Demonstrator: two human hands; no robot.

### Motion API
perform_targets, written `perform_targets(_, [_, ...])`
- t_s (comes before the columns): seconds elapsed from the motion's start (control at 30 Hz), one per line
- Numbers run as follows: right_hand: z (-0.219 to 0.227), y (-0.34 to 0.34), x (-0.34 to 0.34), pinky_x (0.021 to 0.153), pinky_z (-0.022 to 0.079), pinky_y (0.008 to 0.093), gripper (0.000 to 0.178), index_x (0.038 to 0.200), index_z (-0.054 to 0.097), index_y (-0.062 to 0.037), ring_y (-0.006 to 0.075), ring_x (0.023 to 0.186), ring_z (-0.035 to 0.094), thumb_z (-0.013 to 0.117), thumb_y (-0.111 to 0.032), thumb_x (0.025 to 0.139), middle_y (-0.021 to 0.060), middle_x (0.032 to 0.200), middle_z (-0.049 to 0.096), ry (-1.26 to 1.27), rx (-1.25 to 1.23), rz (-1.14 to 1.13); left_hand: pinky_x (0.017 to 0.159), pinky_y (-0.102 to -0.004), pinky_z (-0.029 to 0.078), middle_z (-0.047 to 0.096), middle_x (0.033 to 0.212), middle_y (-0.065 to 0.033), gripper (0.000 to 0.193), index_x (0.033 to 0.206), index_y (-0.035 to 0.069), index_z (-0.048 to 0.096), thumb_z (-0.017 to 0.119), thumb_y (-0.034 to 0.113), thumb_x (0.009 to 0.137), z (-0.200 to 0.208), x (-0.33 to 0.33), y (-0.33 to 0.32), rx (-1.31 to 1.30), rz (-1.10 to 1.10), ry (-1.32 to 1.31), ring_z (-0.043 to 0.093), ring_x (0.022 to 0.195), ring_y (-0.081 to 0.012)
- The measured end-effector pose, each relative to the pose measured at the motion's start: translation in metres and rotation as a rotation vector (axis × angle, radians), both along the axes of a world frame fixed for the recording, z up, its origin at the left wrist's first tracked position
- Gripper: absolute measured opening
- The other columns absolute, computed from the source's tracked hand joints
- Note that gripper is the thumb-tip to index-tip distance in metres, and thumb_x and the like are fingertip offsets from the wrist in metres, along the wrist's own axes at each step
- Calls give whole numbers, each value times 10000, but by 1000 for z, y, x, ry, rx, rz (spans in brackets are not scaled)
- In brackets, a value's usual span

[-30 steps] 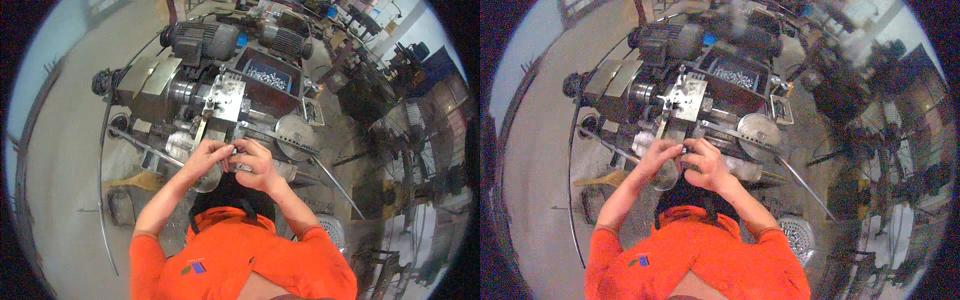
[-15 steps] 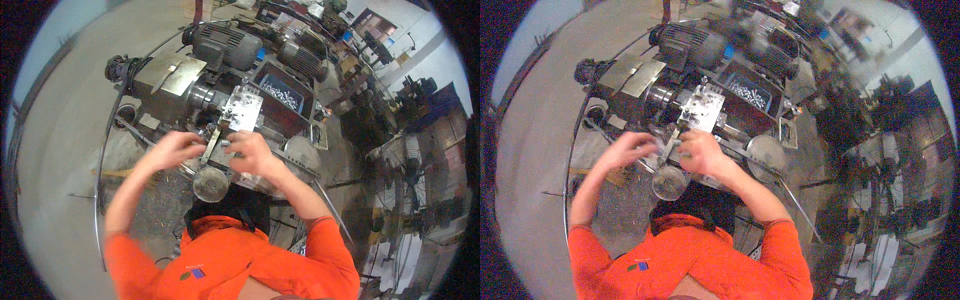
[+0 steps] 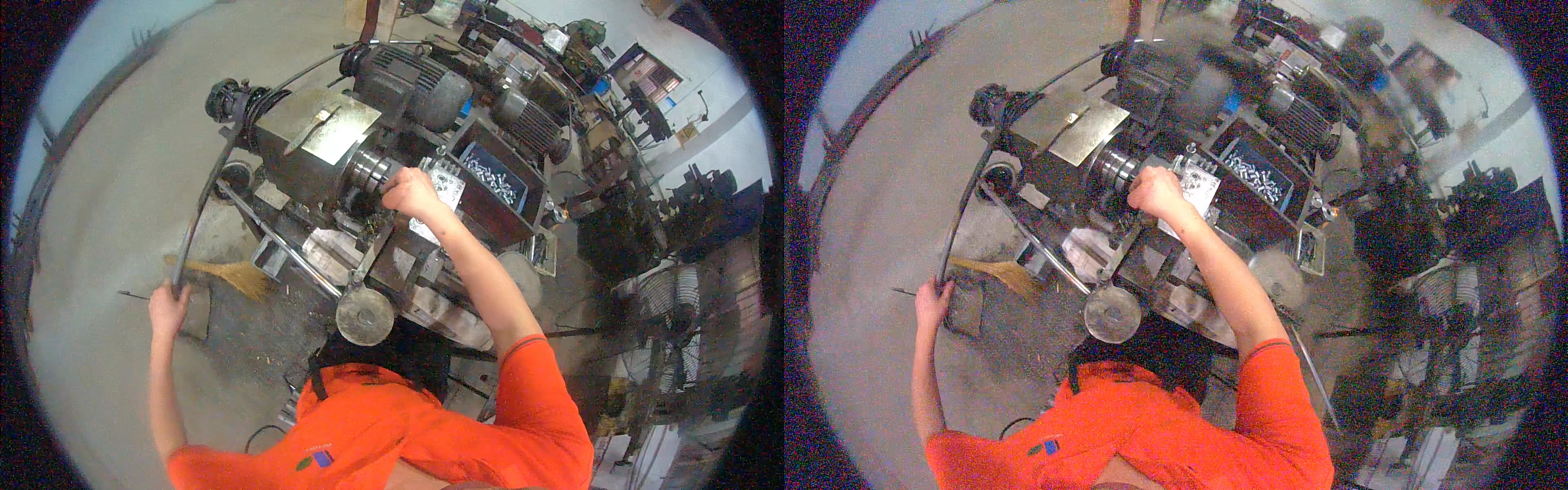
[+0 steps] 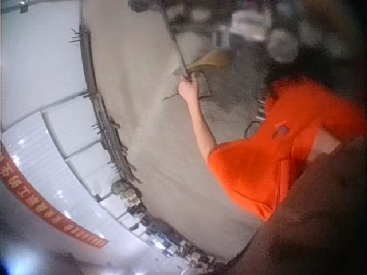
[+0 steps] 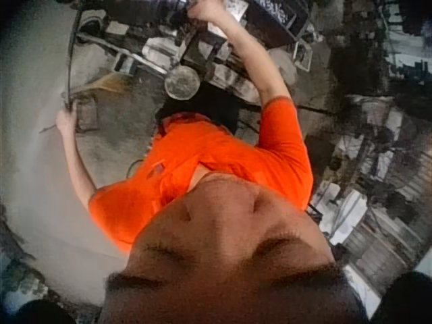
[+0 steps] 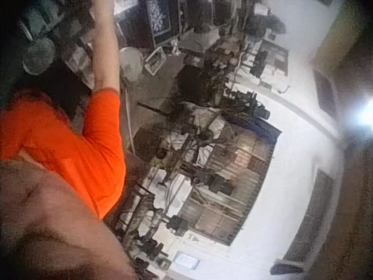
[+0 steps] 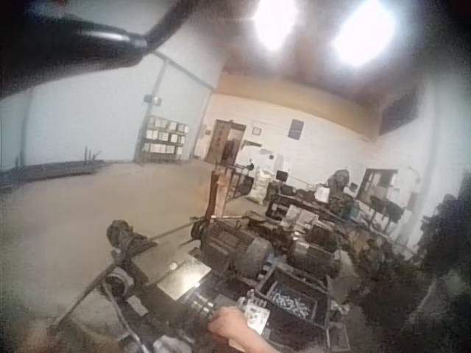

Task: The person operates a metal turning machine, repeatedly inserting small metal pieces into the chuck, engaging the machine, and removing the finished parts. The finished parts are placed into a perforated metal basket nearby.

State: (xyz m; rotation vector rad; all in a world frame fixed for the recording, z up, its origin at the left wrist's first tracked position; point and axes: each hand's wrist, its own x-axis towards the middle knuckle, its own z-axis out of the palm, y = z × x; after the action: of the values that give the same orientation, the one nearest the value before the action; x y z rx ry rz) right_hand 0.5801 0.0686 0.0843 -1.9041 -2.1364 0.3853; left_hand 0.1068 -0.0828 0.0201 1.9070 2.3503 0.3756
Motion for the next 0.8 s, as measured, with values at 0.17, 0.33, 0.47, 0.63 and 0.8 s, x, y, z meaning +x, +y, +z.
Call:
perform_targets(0.17, [0, 2, -13, 681, 510, 398, 211, 702, 700, -115, 343, 686, 623, 609, -195, 529, 178, 686, 625, -40, 90, 98, 650, -469, 463, 601, 741, -211, 264, 822, -7, 566, 619, 248, 778, -15, -3, 14, -41, -1, 117, 587, 728, -385])
perform_targets(0.33, [-3, -1, -2, 664, 501, 397, 264, 750, 700, -88, 335, 704, 616, 619, -229, 542, 176, 731, 627, -53, 174, 189, 610, -437, 476, 602, 703, -186, 200, 825, 41, 588, 590, 233, 768, -14, -53, 44, -61, -68, 337, 603, 690, -343])
perform_targets(0.47, [-2, 0, -4, 567, 454, 393, 182, 707, 648, -20, 329, 653, 581, 630, -111, 550, 143, 687, 582, -43, 215, 302, 529, -433, 472, 600, 652, -154, 120, 816, 59, 522, 562, 146, 744, -30, -179, 121, 125, -127, 602, 595, 584, -338])
perform_targets(0.63, [1, -1, -7, 668, 482, 397, 255, 761, 694, -61, 334, 718, 600, 594, -179, 558, 163, 755, 623, -86, 151, 204, 563, -424, 496, 612, 689, -165, 93, 812, 52, 534, 548, 115, 745, -25, -180, 136, 106, -69, 578, 618, 647, -325])
perform_targets(0.8, [1, -4, -16, 727, 480, 386, 258, 787, 695, -94, 310, 836, 588, 608, -191, 564, 124, 836, 645, -163, 204, 178, 697, -445, 493, 635, 808, -161, 257, 946, 67, 615, 591, 187, 721, -21, -146, 137, 4, 186, 282, 623, 782, -336])
